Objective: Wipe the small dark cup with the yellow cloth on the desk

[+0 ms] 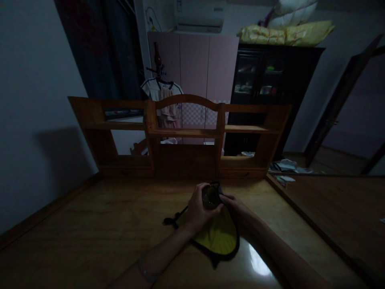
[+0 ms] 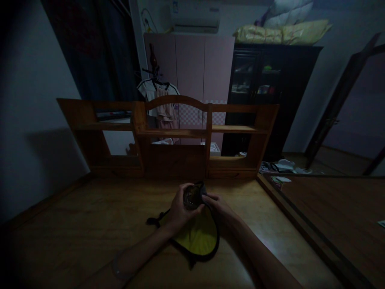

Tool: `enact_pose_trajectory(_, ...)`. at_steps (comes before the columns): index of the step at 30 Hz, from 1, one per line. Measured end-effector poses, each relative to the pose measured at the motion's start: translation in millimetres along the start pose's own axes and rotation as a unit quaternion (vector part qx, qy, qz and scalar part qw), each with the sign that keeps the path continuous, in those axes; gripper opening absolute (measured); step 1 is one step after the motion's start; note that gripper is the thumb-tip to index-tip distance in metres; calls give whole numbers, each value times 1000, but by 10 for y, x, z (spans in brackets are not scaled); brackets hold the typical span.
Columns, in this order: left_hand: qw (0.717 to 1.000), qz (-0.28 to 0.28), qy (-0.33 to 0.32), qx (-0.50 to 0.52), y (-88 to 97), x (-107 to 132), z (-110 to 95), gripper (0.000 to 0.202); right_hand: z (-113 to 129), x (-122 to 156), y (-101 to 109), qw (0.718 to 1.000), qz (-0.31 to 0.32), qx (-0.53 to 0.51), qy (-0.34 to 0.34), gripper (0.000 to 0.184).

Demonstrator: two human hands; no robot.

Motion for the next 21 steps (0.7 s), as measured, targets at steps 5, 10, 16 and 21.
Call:
enact_pose_trajectory(5, 1000, -5, 5, -5, -2, -3, 16, 66, -23, 2, 20, 999, -28, 9, -13, 24)
enact_pose_trajectory(10, 1000, 7, -13, 2, 8, -17, 43, 69, -79, -46, 26, 999, 15, -5, -31, 26)
enact_pose_trajectory(16, 997, 34, -67, -28, 1, 4, 60, 74, -197, -46, 58, 997, 17, -25, -73, 27)
enact_pose_trajectory(21, 983, 72, -146, -87, -36, 55, 121, 79, -225, -151, 106, 1000, 0, 0, 6, 23)
Point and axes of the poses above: each hand's wrist, its own x-axis away from the middle knuckle, its own y-axis out of the back of the hand, z = x × y, the point moved 2 cm from there along -x, towards the middle knuckle, and after that the axes turned 7 degrees about -z, right-handed, at the moved point
